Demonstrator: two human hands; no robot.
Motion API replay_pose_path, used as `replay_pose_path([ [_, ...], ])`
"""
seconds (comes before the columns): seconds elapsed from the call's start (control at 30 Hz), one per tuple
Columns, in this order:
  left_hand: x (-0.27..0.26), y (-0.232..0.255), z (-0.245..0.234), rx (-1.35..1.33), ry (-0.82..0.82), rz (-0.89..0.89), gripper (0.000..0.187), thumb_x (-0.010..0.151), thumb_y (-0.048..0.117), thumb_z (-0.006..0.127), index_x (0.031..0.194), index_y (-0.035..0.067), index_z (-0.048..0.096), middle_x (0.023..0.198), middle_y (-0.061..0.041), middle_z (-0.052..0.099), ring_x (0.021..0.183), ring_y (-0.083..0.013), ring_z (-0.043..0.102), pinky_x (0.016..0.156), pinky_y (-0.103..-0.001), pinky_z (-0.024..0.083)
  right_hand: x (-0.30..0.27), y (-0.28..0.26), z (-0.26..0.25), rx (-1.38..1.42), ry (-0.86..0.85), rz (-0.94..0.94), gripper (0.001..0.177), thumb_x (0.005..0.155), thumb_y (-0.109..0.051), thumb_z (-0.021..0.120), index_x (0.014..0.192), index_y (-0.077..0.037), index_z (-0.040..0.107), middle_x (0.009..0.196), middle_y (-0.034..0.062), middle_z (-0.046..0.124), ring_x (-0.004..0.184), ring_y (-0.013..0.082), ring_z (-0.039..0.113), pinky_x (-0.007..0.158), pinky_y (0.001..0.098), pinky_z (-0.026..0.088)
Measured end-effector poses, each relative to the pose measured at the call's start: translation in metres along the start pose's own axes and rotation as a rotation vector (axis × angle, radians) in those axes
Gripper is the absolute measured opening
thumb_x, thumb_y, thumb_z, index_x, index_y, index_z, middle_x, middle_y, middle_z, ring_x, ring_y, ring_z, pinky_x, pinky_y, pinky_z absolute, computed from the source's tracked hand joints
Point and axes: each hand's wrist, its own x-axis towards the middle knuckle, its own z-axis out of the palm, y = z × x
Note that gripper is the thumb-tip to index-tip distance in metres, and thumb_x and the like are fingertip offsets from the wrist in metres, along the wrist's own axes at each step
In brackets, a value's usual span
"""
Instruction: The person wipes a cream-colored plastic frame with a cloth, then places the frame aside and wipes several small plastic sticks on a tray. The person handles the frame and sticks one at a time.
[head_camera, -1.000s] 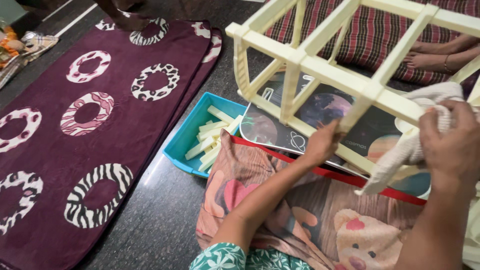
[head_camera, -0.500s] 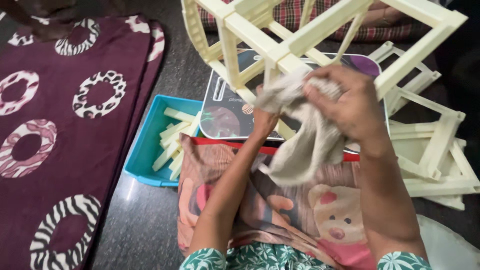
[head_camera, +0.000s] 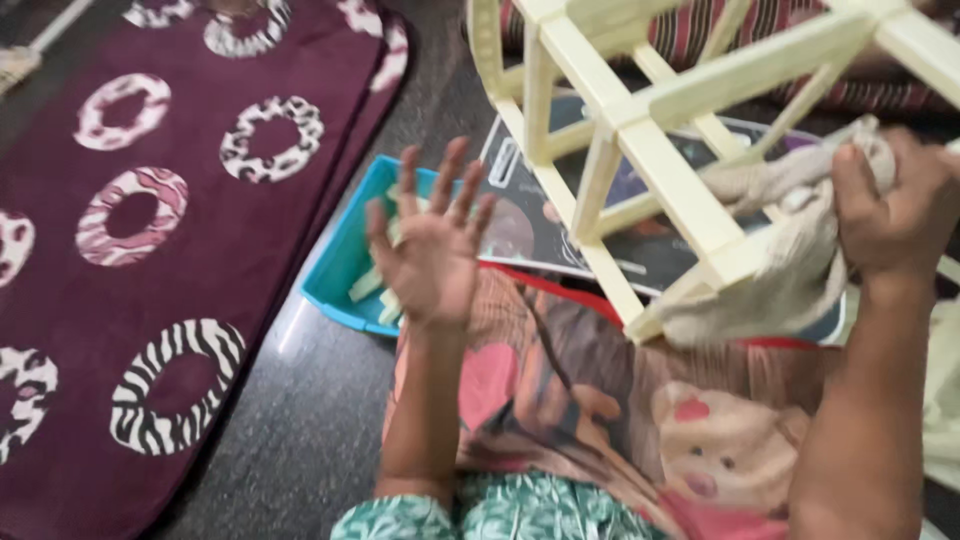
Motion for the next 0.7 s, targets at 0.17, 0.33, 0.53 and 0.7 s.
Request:
replay_pose_path([
  [0.17,0.022,0.023,0.006,-0.058,0.261,0.087,0.072,0.1,0.059,0.044,0.155,0.015,0.031,0.158,-0.028,0.038,0.143,-0.0434,0.043,0.119,-0.057,0.036,0.009,-0.012,0.008,0.025,0.081,0.042,0.029,0.108,-0.027,0.066,0.099,0.001,0.07,0.083,0.0211,0.065,0.082,0.0394,0.068,0.079,0.0451,0.053],
  [0.33,-0.025,-0.006,0.001,0.056,0.302,0.01,0.075,0.099,0.06,0.043,0.156,0.014,0.03,0.155,-0.029,0.041,0.139,-0.0423,0.045,0.117,-0.054,0.039,-0.007,-0.011,-0.002,0.035,0.143,0.001,0.029,0.108,-0.025,0.065,0.098,0.002,0.07,0.082,0.0221,0.065,0.08,0.0404,0.067,0.081,0.0453,0.053],
  [0.53,-0.051,-0.048,0.007,0.131,0.308,-0.123,0.077,0.1,0.061,0.042,0.158,0.013,0.027,0.153,-0.029,0.042,0.137,-0.0425,0.049,0.113,-0.052,0.043,-0.011,-0.013,-0.003,0.008,0.155,0.043,0.029,0.104,-0.02,0.06,0.088,0.003,0.065,0.077,0.021,0.064,0.075,0.0386,0.066,0.078,0.0445,0.052],
  [0.7,-0.052,-0.05,0.009,0.164,0.288,-0.126,0.078,0.1,0.061,0.042,0.159,0.013,0.026,0.153,-0.028,0.042,0.136,-0.0413,0.05,0.113,-0.05,0.045,-0.005,-0.021,0.008,0.013,0.201,0.024,0.026,0.103,-0.019,0.061,0.091,0.003,0.069,0.076,0.0201,0.065,0.072,0.0366,0.067,0.076,0.0428,0.053],
])
